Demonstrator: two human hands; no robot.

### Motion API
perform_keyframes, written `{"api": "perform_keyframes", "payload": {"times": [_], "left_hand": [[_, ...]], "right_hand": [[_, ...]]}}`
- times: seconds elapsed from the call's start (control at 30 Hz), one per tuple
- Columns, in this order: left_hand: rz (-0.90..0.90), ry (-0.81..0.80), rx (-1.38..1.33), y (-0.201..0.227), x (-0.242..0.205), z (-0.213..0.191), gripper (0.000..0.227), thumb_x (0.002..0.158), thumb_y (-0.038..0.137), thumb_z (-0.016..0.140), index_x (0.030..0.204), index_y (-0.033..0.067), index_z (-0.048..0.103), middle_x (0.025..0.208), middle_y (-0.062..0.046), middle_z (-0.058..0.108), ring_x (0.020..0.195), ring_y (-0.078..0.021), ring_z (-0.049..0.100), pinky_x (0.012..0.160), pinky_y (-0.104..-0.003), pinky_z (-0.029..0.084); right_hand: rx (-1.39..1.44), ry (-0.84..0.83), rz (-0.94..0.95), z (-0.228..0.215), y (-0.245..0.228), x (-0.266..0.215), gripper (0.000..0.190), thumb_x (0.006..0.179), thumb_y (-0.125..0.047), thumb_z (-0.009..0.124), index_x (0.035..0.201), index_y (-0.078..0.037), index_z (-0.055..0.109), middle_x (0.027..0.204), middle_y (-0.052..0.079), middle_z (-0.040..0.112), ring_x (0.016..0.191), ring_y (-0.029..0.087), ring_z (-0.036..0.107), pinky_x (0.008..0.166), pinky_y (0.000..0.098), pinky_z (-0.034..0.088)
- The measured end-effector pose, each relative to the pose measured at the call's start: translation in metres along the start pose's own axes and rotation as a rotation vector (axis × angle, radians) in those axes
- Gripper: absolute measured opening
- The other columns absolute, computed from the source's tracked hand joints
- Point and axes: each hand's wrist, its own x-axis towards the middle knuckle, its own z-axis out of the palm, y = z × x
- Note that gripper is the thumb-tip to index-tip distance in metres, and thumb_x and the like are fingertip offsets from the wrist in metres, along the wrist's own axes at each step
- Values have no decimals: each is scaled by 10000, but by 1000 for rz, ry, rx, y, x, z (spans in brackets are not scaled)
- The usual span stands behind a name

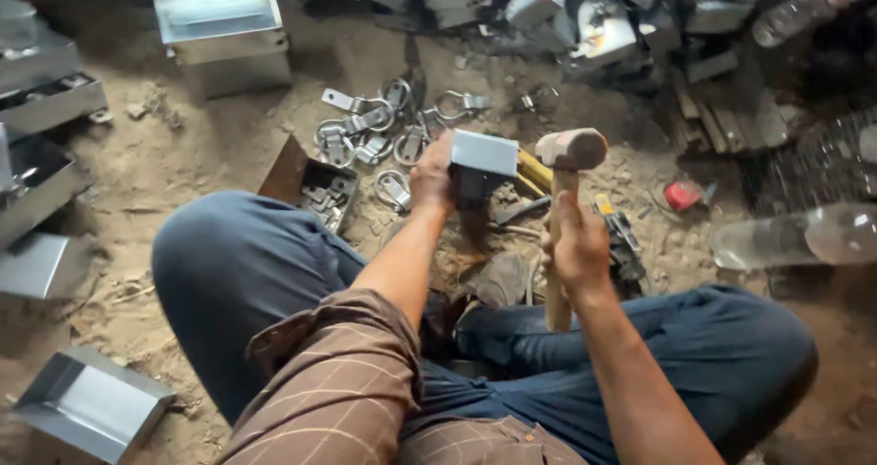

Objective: The person sits on the floor and assembles a rectangular metal box by hammering its edges into shape. They then weld the box to a gear using a handheld welding tool, producing sparks. The person continues to hammer and weld the box repeatedly.

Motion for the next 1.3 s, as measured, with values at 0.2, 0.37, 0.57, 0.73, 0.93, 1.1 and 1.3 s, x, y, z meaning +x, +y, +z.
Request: {"api": "perform_keyframes", "payload": {"times": [0.2,0.37,0.57,0.73,0.93,1.1,1.3], "left_hand": [[0,-81,-145,-2,2,-10,385,973,200,411,1307,249,596,1088,-227,711,943,-485,669,838,-588,525],[-45,-238,-99,3,7,-29,450,1000,292,420,1436,356,513,1115,-246,706,1013,-474,669,901,-568,528],[-45,-343,-17,-1,15,-19,446,1027,324,386,1465,358,457,1226,-217,689,1037,-471,675,940,-554,527],[8,-289,-76,0,33,-2,473,981,328,414,1452,353,442,1292,-211,637,1022,-486,642,910,-572,494],[-58,-378,-32,-3,25,-5,433,1037,355,362,1457,353,464,1295,-168,674,1036,-454,681,928,-546,538],[13,-317,-41,-7,19,13,462,980,288,412,1435,343,474,1310,-160,653,1008,-456,677,889,-564,528],[213,-188,114,-30,27,44,335,1066,319,418,1356,270,579,1183,-123,724,1055,-368,707,920,-505,560]], "right_hand": [[-56,-103,-94,8,-26,-12,493,1008,-540,530,879,-65,562,645,7,519,477,104,494,404,281,420],[84,-218,-419,5,-37,-15,503,1046,-544,605,898,-71,518,695,23,514,539,121,517,462,292,452],[-207,-160,-174,62,-22,-2,459,983,-521,556,866,-79,599,615,6,558,455,106,521,381,296,408],[-431,-72,-92,84,-25,11,527,1051,-504,528,791,-49,576,601,13,521,467,99,498,408,282,399],[-247,-119,-285,58,-27,10,472,1041,-528,543,865,-91,576,643,-23,540,497,77,512,424,281,408],[-446,-112,-62,75,-11,5,498,1003,-507,534,773,-66,564,551,-12,538,417,95,517,382,286,398],[-238,-47,-286,47,-16,10,496,1043,-491,607,818,-51,567,639,-27,489,505,62,449,427,264,353]]}}
